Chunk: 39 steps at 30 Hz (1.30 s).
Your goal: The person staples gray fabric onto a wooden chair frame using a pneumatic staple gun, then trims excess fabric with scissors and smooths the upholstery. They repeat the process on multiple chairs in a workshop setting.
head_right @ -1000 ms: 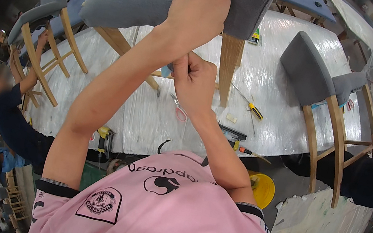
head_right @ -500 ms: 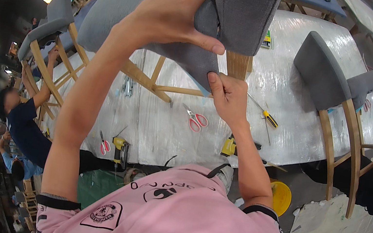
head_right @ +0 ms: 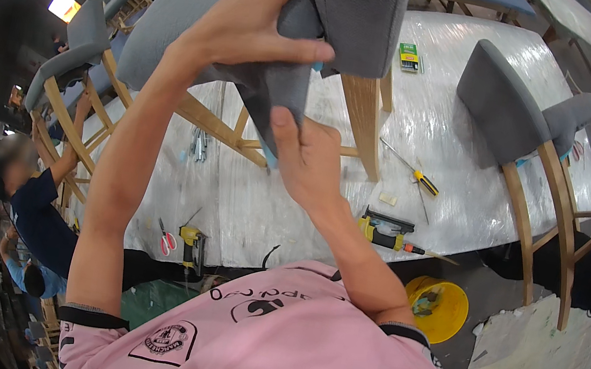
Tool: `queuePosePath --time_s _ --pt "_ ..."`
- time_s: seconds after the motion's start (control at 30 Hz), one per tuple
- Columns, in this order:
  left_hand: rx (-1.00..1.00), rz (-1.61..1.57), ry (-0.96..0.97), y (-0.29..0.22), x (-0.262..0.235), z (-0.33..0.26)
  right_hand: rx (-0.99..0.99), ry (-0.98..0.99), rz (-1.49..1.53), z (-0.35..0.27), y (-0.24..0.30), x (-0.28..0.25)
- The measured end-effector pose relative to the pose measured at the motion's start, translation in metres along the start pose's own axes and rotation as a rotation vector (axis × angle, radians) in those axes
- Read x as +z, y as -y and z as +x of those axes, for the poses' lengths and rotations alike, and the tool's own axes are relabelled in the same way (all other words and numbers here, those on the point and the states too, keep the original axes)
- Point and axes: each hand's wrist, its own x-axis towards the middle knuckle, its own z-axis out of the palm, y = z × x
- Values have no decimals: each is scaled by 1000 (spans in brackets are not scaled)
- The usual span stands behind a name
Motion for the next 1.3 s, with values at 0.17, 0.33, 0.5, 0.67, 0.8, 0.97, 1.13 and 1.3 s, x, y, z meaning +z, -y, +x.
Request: queuePosePath --time_s 0.17,0.33,0.5,0.67,0.8,0.97,1.13,1.3 --pt "-85 -181 -60 -3 -7 11 -186 92 -125 24 22 17" --pt "-247 -245 110 -24 -22 32 -227 101 -242 30 36 12" --pt "-326 -230 156 -43 -32 33 -213 89 -282 24 32 9" --pt "-232 43 120 -31 -11 32 -182 75 -266 22 29 7" --pt "-347 -36 186 -41 -25 30 -130 93 -274 20 31 6" --pt "-314 -153 192 -37 -31 31 -171 97 -281 22 32 7" --pt "-319 67 129 -38 -15 27 -229 76 -268 27 37 14" --pt "-330 168 74 -39 0 26 -66 139 -324 22 35 5"
